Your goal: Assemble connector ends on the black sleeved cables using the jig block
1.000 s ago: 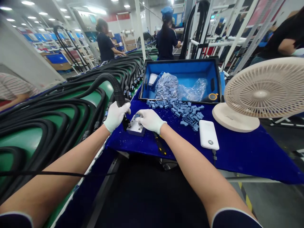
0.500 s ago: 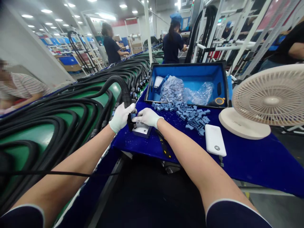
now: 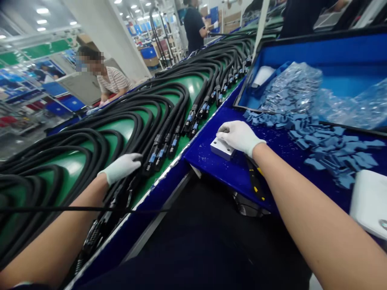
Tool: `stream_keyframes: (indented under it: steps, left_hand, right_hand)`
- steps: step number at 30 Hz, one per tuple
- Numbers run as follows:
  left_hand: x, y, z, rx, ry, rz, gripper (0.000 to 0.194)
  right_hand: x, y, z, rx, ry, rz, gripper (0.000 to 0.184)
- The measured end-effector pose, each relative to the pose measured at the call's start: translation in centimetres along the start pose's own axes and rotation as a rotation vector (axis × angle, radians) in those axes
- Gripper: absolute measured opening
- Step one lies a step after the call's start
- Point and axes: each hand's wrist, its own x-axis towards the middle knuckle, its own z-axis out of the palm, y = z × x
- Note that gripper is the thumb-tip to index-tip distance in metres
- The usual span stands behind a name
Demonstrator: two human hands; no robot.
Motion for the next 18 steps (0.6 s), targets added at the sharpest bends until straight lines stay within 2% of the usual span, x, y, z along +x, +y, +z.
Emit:
stream_keyframes:
  steps: [3, 5, 7, 9, 11, 13, 15, 16, 18]
  left_hand:
    - [-2.6, -2.6, 0.3, 0.084, -0.108, -0.103, 0.049]
    - [-3.2, -3.5, -0.3, 0.108, -0.127, -0.141, 0.054]
    - [-3.1, -3.9, -2.0, 0.034, -0.143, -0.151, 0.058]
    - [-2.6, -3.6, -4.5, -0.141, -0.164, -0.121, 0.059]
    - [-2.2, -2.3, -6.7, -0.404, -0.181, -0.048, 0.057]
    - [-2.1, 0.2, -8.0, -0.651, -0.181, 0.050, 0.051]
    - [-2.4, 3.7, -7.8, -0.874, -0.166, 0.164, 0.044]
    - [-2.7, 5.6, -7.2, -0.953, -0.147, 0.225, 0.040]
    - [-3.5, 9.2, -5.5, -1.066, -0.080, 0.356, 0.032]
  right_hand:
    - [0.1, 0.0, 0.1, -0.031, -0.014, 0.018, 0.020]
    - [0.1, -0.2, -0.2, -0.047, -0.030, 0.033, 0.022]
    - [-0.3, -0.9, -0.6, -0.024, -0.045, 0.048, 0.023]
    - [-1.1, -2.3, -0.6, 0.053, -0.056, 0.039, 0.024]
    - [-2.4, -4.5, 0.1, 0.180, -0.092, -0.022, 0.027]
    - [-3.8, -7.4, 1.9, 0.346, -0.180, -0.133, 0.034]
    - [-5.2, -10.5, 4.3, 0.516, -0.287, -0.229, 0.048]
    - [-5.8, -11.8, 5.7, 0.587, -0.333, -0.258, 0.061]
    - [-6.8, -13.8, 8.1, 0.758, -0.393, -0.215, 0.088]
